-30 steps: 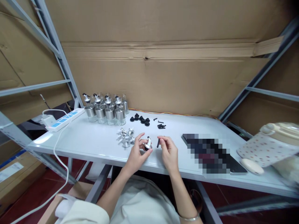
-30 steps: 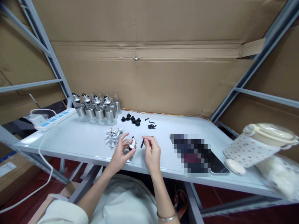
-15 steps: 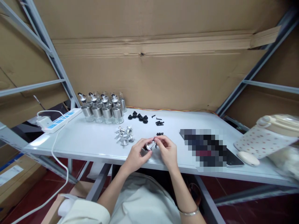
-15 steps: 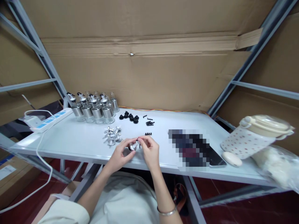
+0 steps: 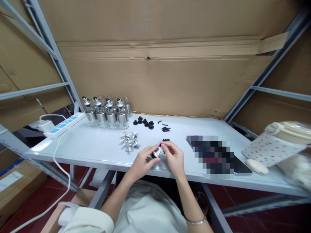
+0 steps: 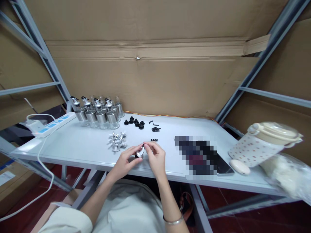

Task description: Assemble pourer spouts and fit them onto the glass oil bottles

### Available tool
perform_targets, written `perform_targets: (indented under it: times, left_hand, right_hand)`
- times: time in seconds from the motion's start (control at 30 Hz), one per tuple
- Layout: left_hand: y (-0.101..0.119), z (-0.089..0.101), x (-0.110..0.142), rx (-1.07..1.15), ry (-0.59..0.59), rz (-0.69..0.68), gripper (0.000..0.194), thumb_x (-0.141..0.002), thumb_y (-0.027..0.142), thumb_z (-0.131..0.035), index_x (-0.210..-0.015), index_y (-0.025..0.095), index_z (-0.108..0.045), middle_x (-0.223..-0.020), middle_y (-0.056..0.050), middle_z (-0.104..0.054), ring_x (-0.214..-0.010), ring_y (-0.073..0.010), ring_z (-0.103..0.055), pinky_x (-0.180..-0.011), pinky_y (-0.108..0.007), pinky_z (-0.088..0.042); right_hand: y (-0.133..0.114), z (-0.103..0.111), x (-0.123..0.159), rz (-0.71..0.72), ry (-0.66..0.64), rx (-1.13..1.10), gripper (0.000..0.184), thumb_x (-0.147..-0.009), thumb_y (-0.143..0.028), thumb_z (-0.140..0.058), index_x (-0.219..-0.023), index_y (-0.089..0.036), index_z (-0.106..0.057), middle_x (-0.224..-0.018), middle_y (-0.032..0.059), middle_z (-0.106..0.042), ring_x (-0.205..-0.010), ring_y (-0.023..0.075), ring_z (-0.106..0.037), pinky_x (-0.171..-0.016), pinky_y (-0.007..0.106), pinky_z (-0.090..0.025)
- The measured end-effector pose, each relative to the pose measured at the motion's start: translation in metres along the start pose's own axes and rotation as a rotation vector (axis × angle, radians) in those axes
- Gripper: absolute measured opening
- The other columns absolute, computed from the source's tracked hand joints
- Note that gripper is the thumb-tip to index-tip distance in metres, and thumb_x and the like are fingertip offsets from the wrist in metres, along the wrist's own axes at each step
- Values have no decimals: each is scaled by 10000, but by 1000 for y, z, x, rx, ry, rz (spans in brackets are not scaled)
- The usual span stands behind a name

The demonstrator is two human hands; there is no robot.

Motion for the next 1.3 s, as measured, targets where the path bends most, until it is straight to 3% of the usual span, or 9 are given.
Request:
perform_targets:
  times: [0.17,0.5,0.9,1.03,1.2,1.3]
  left_hand:
    - [-1,-1,1,10,-8,4,503,-857,292,-592,-1342,211,-487,-1146,-96,-626,-987,-191,-578,-905,-334,-473]
    - [-4,-2,1,50,-13,105,527,-815,262,-631,-1324,199,-510,-1121,-108,-639,-951,-199,-599,-781,-296,-532]
    - [-2,-3,2,-26,24,-4,533,-810,237,-641,-1322,206,-497,-1102,-83,-650,-917,-179,-608,-838,-323,-522]
    - [-5,2,3,26,115,60,537,-794,241,-651,-1312,209,-513,-1112,-87,-653,-915,-180,-623,-782,-287,-542]
    - [-13,10,5,118,254,180,554,-742,263,-688,-1275,186,-557,-1036,-83,-670,-871,-181,-648,-689,-234,-544]
    - [-15,14,5,167,326,208,534,-726,261,-689,-1243,178,-584,-965,-57,-674,-829,-165,-644,-714,-243,-537]
  right_hand:
    - [-4,-1,0,79,-21,111,148,-840,-272,-583,-829,-192,-707,-785,45,-667,-736,167,-612,-668,289,-486]
    - [-27,-4,8,324,-13,326,175,-877,-209,-525,-895,-205,-699,-737,41,-645,-635,162,-578,-576,292,-463]
    - [-26,-6,12,355,17,386,134,-880,-205,-529,-876,-194,-663,-699,20,-646,-566,129,-538,-546,262,-453]
    - [-27,-9,14,368,6,416,108,-854,-236,-565,-910,-195,-648,-645,-1,-598,-536,125,-500,-537,261,-448]
    - [-30,-12,15,372,-100,388,173,-876,-248,-530,-1011,-202,-628,-692,9,-603,-587,139,-522,-583,277,-465]
    - [-29,-18,17,372,-211,356,345,-814,-332,-632,-1133,-210,-586,-806,34,-619,-672,165,-551,-618,303,-479]
Point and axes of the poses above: each hand's wrist, its own x-axis away from the middle knuckle, its own z-axis out of the back of the hand, y = z × x, the point moved 6 cm from there along -x, towards the middle knuckle
